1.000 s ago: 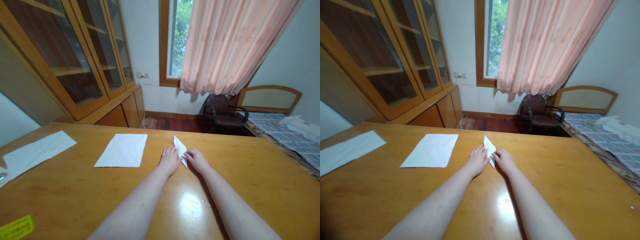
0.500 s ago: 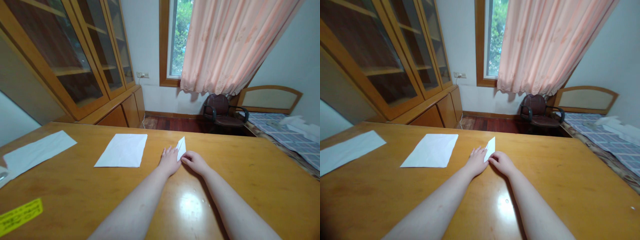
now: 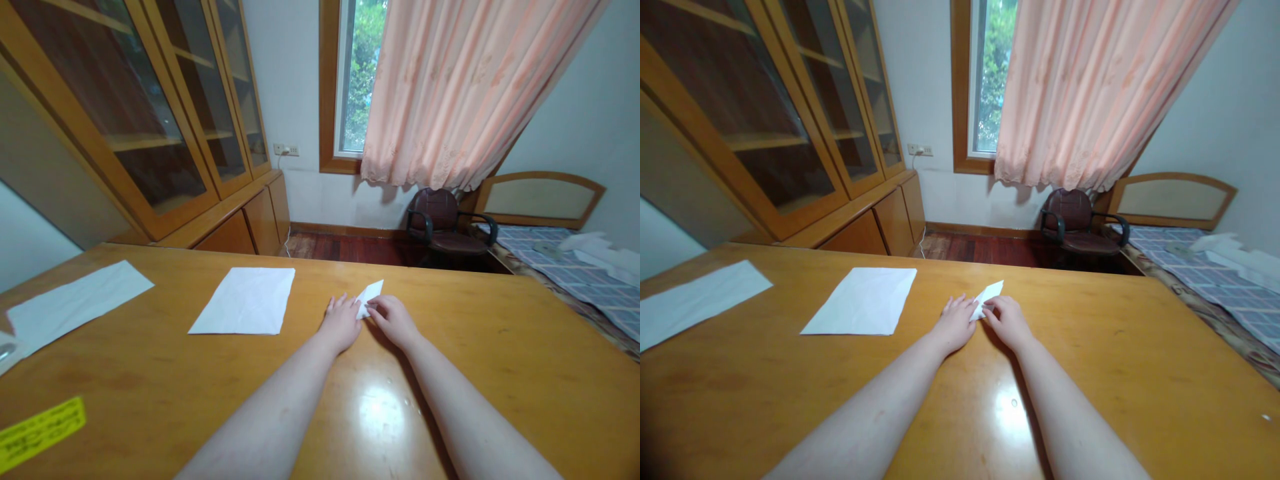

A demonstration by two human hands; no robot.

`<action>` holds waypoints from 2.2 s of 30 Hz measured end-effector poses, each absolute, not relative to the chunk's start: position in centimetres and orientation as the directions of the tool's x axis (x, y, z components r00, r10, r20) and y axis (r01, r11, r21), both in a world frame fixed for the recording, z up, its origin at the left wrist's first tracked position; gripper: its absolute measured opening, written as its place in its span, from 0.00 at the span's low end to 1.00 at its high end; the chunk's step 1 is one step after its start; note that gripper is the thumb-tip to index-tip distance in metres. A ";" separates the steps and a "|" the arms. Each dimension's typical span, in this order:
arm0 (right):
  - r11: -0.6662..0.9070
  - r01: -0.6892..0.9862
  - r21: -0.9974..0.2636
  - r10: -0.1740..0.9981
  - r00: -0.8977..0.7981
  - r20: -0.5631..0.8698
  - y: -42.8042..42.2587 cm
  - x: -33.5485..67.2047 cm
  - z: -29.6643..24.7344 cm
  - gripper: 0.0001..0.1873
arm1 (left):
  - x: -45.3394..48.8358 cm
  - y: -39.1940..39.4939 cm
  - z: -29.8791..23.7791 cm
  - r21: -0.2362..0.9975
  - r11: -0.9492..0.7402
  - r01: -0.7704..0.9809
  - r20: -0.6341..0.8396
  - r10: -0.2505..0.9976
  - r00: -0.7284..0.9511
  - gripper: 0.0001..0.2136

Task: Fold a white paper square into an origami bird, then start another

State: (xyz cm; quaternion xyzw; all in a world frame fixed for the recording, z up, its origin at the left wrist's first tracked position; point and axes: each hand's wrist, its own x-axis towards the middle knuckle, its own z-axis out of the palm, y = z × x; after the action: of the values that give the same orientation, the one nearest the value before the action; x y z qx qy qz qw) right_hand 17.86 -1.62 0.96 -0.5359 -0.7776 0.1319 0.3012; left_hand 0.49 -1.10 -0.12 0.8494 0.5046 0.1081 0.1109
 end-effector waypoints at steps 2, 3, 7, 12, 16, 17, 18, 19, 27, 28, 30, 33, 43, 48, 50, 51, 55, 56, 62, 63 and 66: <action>0.402 0.754 -0.520 0.909 -0.260 0.325 -1.5 17.9 0.8 0.11 | 0.5 -1.1 -0.2 0.302 -0.469 0.830 0.080 0.880 0.468 0.24; 0.406 0.751 -0.521 0.908 -0.267 0.324 -1.5 17.9 0.7 0.11 | 0.5 -1.1 -0.2 0.305 -0.470 0.828 0.082 0.879 0.469 0.24; 0.385 0.759 -0.525 0.920 -0.274 0.279 -1.2 18.0 -0.1 0.14 | 0.5 -1.0 -0.3 0.312 -0.463 0.830 0.076 0.883 0.463 0.24; 0.357 0.781 -0.513 0.934 -0.284 0.218 -1.1 18.1 -0.8 0.20 | 0.4 -1.0 -0.3 0.309 -0.472 0.826 0.078 0.878 0.472 0.24; 0.350 0.789 -0.505 0.937 -0.286 0.202 -1.1 18.1 -0.8 0.21 | 0.4 -1.0 -0.2 0.307 -0.470 0.827 0.086 0.879 0.468 0.23; 0.349 0.789 -0.505 0.937 -0.286 0.201 -1.1 18.1 -0.7 0.21 | 0.4 -1.0 -0.2 0.305 -0.469 0.829 0.085 0.880 0.467 0.23; 0.350 0.789 -0.505 0.937 -0.287 0.201 -1.1 18.1 -0.7 0.21 | 0.4 -1.0 -0.2 0.302 -0.468 0.831 0.084 0.881 0.466 0.23; 0.351 0.789 -0.505 0.936 -0.287 0.202 -1.1 18.1 -0.6 0.21 | 0.4 -1.0 -0.2 0.298 -0.468 0.832 0.081 0.881 0.466 0.23; 0.378 0.776 -0.504 0.923 -0.276 0.268 -1.2 17.9 0.2 0.11 | 0.4 -0.9 -0.2 0.288 -0.428 0.857 0.072 0.902 0.426 0.22; 0.382 0.772 -0.508 0.921 -0.275 0.275 -1.2 17.9 0.2 0.11 | 0.4 -0.8 -0.1 0.289 -0.424 0.858 0.071 0.904 0.422 0.22; 0.392 0.764 -0.512 0.917 -0.280 0.284 -1.2 17.9 0.2 0.10 | 0.4 -0.8 -0.1 0.294 -0.421 0.858 0.074 0.905 0.419 0.22; 0.404 0.751 -0.521 0.912 -0.291 0.288 -1.2 17.9 0.2 0.10 | 0.3 -0.7 -0.2 0.301 -0.425 0.854 0.088 0.904 0.418 0.21; 0.476 0.679 -0.558 0.879 -0.386 0.281 -1.6 17.8 0.9 0.14 | 0.4 -0.5 -0.4 0.285 -0.416 0.863 0.129 0.909 0.396 0.15; 0.470 0.702 -0.535 0.882 -0.380 0.278 -1.3 17.9 0.4 0.11 | 0.4 -0.5 -0.4 0.295 -0.416 0.860 0.139 0.909 0.393 0.16; 0.452 0.715 -0.533 0.892 -0.359 0.275 -1.2 18.0 0.2 0.09 | 0.4 -0.6 -0.3 0.311 -0.423 0.851 0.150 0.906 0.396 0.16; 0.441 0.726 -0.527 0.897 -0.346 0.275 -1.1 18.0 0.1 0.09 | 0.4 -0.7 -0.3 0.321 -0.430 0.844 0.153 0.903 0.402 0.16; 0.398 0.791 -0.465 0.914 -0.301 0.271 -1.2 17.9 0.2 0.12 | 0.3 -1.0 0.0 0.356 -0.465 0.810 0.157 0.885 0.439 0.15; 0.395 0.800 -0.451 0.915 -0.300 0.269 -1.2 17.9 0.2 0.12 | 0.3 -1.0 0.0 0.362 -0.466 0.807 0.155 0.884 0.441 0.15; 0.390 0.818 -0.423 0.918 -0.310 0.246 -1.3 17.8 0.4 0.16 | 0.3 -0.7 0.0 0.367 -0.437 0.821 0.119 0.898 0.424 0.13; 0.389 0.821 -0.419 0.919 -0.313 0.239 -1.3 17.8 0.4 0.16 | 0.3 -0.6 0.0 0.366 -0.435 0.823 0.120 0.899 0.421 0.12; 0.381 0.827 -0.413 0.923 -0.313 0.225 -1.2 17.8 0.4 0.14 | 0.3 -0.5 -0.1 0.363 -0.428 0.827 0.125 0.902 0.412 0.13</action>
State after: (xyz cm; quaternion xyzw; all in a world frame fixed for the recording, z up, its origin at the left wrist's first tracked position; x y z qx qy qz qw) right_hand 17.84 -1.24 0.41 -0.5452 -0.8025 0.1112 0.2155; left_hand 0.33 -0.52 -0.11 0.8312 0.5203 0.1525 0.1230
